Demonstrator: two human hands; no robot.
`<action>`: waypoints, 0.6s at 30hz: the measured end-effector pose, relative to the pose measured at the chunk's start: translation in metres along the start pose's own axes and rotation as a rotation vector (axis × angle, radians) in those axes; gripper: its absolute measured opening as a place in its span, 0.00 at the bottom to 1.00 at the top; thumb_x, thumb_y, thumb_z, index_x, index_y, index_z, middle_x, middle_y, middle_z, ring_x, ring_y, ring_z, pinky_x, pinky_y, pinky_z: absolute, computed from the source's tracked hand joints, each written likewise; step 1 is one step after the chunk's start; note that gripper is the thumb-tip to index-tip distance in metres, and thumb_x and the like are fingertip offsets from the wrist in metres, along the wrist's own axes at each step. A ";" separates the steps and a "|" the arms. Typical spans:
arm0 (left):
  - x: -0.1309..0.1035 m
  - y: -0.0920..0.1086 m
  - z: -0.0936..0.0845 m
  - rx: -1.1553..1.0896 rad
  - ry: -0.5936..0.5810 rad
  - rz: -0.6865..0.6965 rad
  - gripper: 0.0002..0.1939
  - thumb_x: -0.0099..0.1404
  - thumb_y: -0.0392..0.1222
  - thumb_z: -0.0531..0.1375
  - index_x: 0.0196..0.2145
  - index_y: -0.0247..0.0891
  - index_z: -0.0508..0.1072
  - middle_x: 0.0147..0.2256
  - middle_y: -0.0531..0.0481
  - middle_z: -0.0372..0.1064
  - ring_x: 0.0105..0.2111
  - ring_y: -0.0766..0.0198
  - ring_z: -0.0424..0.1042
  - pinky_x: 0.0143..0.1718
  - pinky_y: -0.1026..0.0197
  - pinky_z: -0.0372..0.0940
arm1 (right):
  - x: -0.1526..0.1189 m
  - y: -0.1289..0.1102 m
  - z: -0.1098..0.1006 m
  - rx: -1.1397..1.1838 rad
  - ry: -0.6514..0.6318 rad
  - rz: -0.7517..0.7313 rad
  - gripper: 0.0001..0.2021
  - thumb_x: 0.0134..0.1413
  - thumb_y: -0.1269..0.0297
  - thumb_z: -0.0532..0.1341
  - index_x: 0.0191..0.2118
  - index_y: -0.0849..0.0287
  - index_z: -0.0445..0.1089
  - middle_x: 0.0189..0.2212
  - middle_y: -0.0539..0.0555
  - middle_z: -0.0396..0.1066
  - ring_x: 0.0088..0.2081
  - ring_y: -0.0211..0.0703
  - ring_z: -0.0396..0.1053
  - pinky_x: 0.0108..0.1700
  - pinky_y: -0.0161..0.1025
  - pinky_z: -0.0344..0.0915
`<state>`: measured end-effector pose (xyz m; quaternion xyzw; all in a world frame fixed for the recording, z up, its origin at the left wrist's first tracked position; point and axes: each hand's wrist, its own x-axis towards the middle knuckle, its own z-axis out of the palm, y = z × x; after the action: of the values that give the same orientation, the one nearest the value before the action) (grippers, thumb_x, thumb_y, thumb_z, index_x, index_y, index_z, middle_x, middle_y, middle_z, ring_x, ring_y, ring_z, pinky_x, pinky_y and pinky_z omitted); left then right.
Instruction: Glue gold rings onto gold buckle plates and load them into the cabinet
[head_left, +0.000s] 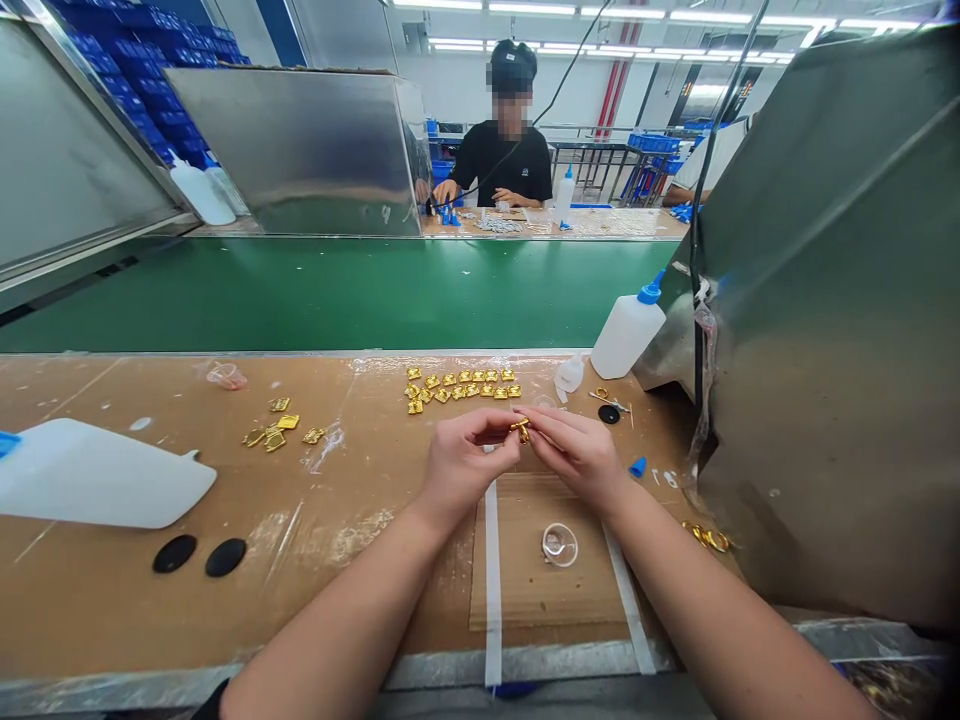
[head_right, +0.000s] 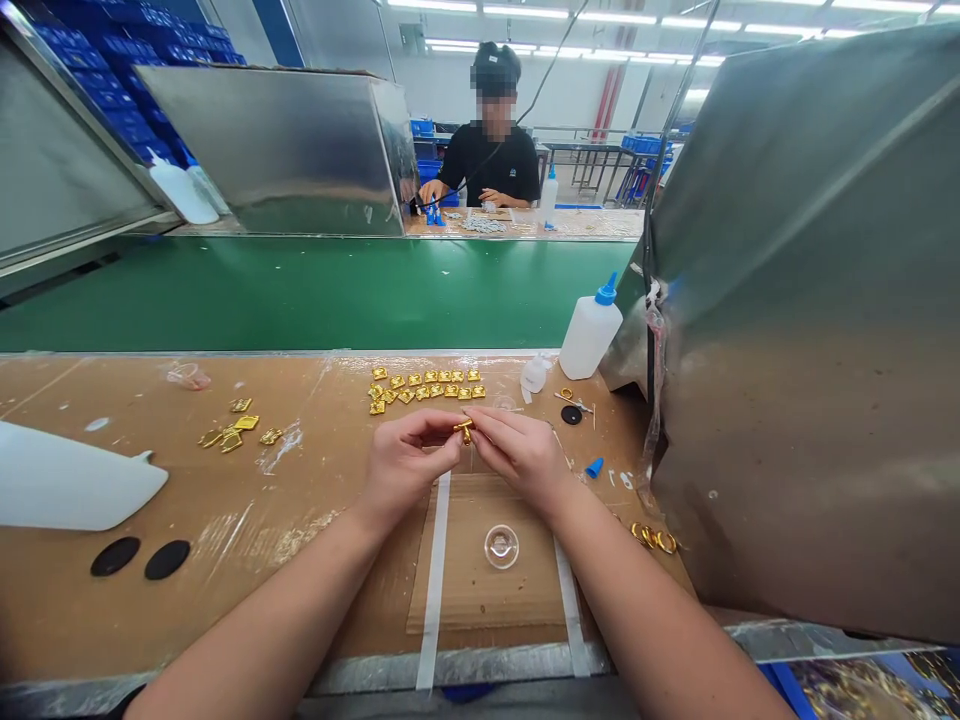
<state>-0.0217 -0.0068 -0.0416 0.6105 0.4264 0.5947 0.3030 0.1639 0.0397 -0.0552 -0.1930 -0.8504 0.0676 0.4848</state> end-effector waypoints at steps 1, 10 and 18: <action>0.000 0.000 0.000 -0.001 0.000 0.002 0.10 0.61 0.31 0.66 0.39 0.37 0.84 0.36 0.48 0.83 0.33 0.63 0.83 0.40 0.65 0.78 | 0.000 0.000 0.000 0.000 0.001 -0.001 0.22 0.66 0.77 0.62 0.63 0.57 0.72 0.52 0.63 0.80 0.51 0.47 0.81 0.52 0.45 0.82; -0.001 -0.002 0.000 0.002 0.008 0.000 0.11 0.59 0.30 0.66 0.39 0.37 0.84 0.36 0.49 0.83 0.33 0.64 0.82 0.39 0.67 0.78 | 0.001 -0.001 -0.001 0.001 -0.008 0.001 0.22 0.68 0.75 0.60 0.64 0.57 0.71 0.52 0.63 0.80 0.51 0.47 0.81 0.52 0.46 0.82; -0.001 -0.003 0.000 0.005 0.008 -0.011 0.11 0.60 0.30 0.66 0.39 0.38 0.84 0.36 0.50 0.83 0.33 0.66 0.82 0.39 0.69 0.77 | 0.001 -0.001 -0.001 -0.003 -0.016 0.009 0.21 0.68 0.75 0.60 0.63 0.59 0.72 0.52 0.64 0.80 0.51 0.48 0.81 0.52 0.46 0.82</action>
<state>-0.0217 -0.0064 -0.0451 0.6066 0.4324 0.5944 0.3029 0.1640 0.0389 -0.0535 -0.1968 -0.8535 0.0698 0.4775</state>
